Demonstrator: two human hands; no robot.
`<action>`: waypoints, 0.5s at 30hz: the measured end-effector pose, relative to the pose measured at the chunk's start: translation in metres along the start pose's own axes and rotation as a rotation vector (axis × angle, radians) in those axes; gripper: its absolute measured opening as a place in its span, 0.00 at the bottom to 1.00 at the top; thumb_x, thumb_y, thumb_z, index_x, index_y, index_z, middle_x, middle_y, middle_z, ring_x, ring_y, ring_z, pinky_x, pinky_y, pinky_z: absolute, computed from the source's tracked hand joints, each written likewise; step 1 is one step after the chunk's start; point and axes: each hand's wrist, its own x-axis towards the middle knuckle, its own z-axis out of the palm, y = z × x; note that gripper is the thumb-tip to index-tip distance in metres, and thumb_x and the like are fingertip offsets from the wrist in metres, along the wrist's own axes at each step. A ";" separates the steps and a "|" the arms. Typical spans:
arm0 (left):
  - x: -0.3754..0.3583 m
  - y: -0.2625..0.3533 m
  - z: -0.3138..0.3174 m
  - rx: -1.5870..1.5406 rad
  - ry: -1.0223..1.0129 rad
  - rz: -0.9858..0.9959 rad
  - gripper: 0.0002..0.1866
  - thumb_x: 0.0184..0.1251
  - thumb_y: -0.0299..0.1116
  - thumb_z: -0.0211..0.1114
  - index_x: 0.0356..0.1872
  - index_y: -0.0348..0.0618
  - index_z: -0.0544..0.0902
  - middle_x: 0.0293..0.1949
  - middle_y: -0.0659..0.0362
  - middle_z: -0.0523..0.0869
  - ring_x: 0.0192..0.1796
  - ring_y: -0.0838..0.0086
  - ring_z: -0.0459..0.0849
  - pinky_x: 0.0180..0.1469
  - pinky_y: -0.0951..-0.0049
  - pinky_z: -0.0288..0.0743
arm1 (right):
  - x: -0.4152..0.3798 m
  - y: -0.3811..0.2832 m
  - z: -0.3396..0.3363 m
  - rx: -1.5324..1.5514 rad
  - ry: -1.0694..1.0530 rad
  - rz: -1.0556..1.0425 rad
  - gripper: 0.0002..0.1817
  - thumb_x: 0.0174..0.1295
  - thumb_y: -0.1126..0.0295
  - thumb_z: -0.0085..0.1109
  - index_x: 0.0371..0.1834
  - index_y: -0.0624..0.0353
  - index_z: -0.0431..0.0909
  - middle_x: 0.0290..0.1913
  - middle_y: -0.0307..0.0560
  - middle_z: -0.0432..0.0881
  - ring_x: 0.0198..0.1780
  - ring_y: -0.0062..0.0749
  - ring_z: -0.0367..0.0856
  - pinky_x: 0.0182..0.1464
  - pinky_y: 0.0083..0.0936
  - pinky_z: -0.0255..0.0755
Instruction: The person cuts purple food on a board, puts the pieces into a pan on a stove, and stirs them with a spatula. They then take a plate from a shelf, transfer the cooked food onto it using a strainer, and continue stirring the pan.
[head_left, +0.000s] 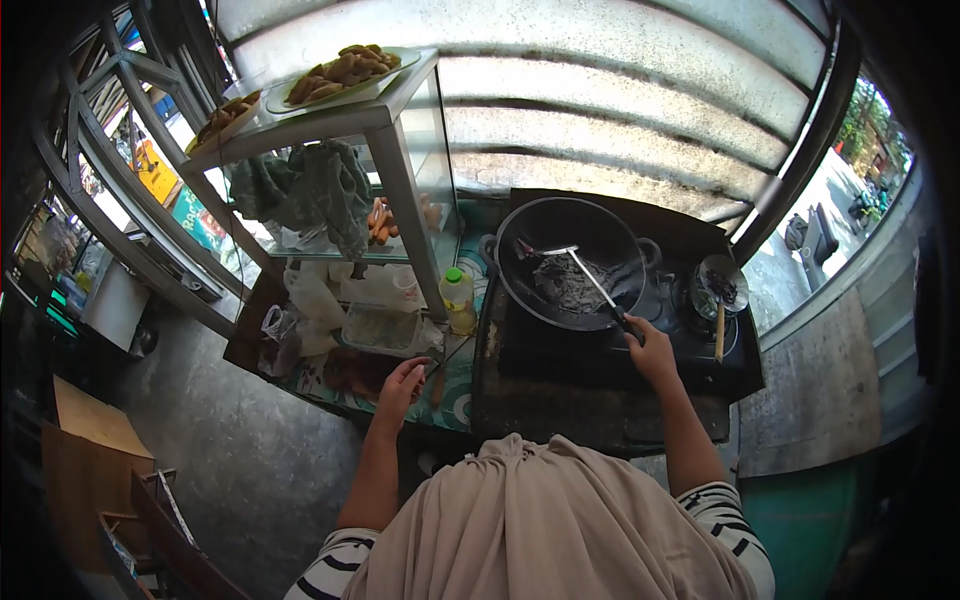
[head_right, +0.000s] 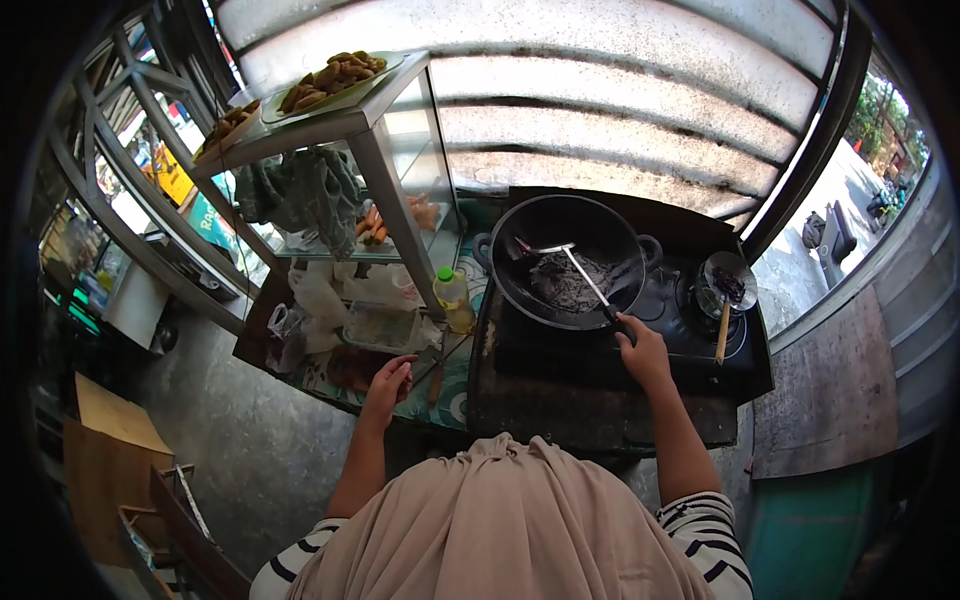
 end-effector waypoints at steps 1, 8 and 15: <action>0.002 0.002 0.003 0.006 -0.009 0.008 0.14 0.68 0.36 0.56 0.51 0.45 0.79 0.27 0.71 0.73 0.27 0.89 0.68 0.27 0.87 0.59 | 0.005 -0.002 0.006 0.027 0.008 -0.020 0.20 0.55 0.69 0.60 0.53 0.51 0.76 0.43 0.57 0.81 0.47 0.54 0.78 0.48 0.37 0.72; 0.005 0.008 0.007 0.006 -0.055 0.053 0.14 0.68 0.36 0.57 0.51 0.45 0.79 0.27 0.70 0.73 0.27 0.89 0.68 0.28 0.87 0.60 | 0.009 0.002 0.019 -0.039 0.005 -0.091 0.19 0.56 0.68 0.59 0.54 0.48 0.76 0.43 0.56 0.82 0.47 0.54 0.78 0.47 0.39 0.72; -0.017 -0.008 -0.017 -0.004 0.063 -0.001 0.14 0.68 0.37 0.56 0.51 0.46 0.79 0.28 0.71 0.73 0.27 0.89 0.68 0.28 0.88 0.59 | -0.006 0.021 -0.014 -0.236 -0.011 -0.037 0.20 0.56 0.67 0.59 0.54 0.44 0.76 0.39 0.56 0.82 0.44 0.54 0.79 0.45 0.42 0.73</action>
